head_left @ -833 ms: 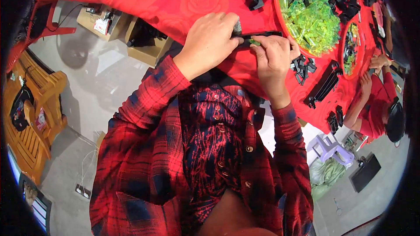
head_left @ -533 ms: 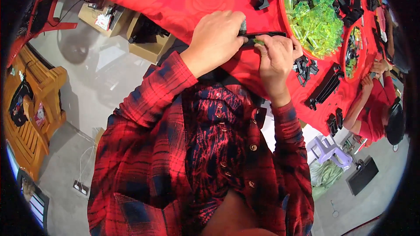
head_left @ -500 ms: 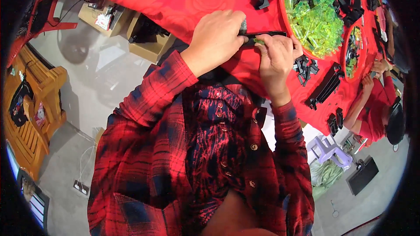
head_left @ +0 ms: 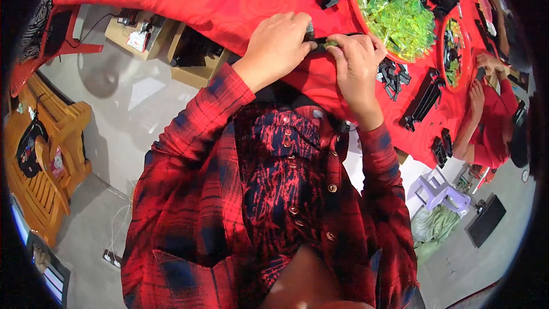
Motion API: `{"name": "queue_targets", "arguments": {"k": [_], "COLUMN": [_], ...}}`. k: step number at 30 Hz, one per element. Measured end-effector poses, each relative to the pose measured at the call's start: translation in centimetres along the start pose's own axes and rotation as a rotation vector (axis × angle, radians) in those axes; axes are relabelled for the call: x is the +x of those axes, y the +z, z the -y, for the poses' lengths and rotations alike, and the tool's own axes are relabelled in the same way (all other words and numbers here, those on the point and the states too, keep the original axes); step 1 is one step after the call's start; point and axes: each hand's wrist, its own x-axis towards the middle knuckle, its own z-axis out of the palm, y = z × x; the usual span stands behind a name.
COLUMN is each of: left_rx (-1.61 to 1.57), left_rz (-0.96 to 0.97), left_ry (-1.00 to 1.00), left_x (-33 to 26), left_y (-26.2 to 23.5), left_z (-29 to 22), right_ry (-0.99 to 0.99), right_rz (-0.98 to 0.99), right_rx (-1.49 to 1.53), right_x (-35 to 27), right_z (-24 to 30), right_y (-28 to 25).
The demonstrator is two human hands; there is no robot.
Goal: The person assembles black plastic toy gun parts by hand, including the toy gun frame and plastic magazine parts.
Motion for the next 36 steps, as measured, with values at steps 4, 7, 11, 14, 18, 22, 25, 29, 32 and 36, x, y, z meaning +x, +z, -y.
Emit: {"name": "queue_targets", "arguments": {"k": [4,7,11,14,18,22,25,29,32,36], "left_rx": [0.008,0.041,0.032,0.033,0.015,0.011,0.001,0.011,0.027,0.018], "left_rz": [-0.003,0.0,0.004,0.01,0.024,0.033,0.052,0.041,0.032,0.02], "left_ry": [0.039,0.043,0.037,0.027,0.018,0.013,-0.009,-0.001,0.006,0.011], "left_x": [-0.1,-0.3,-0.2,-0.2,-0.1,0.0,0.1,0.0,0.1,0.3], "left_y": [0.0,-0.2,-0.3,-0.3,-0.2,-0.4,-0.5,-0.5,-0.2,-0.2], "left_z": [0.1,0.0,0.0,0.1,0.2,0.1,0.0,0.1,0.2,0.2], "right_ry": [0.162,0.369,0.506,0.48,0.418,0.346,0.427,0.486,0.493,0.39], "right_rz": [-0.111,-0.213,-0.149,-0.135,-0.116,-0.133,-0.109,-0.097,-0.114,-0.15], "right_rx": [0.144,0.417,0.571,0.583,0.44,0.368,0.393,0.433,0.445,0.373], "right_x": [-0.7,-1.1,-1.7,-1.5,-1.8,-1.8,-1.8,-1.7,-1.9,-1.8], "right_z": [0.6,0.7,1.2,1.5,0.8,0.6,0.9,1.1,0.9,0.7], "right_y": [-0.9,-0.6,0.2,0.9,1.8,2.0,2.0,1.9,2.4,2.6]}}
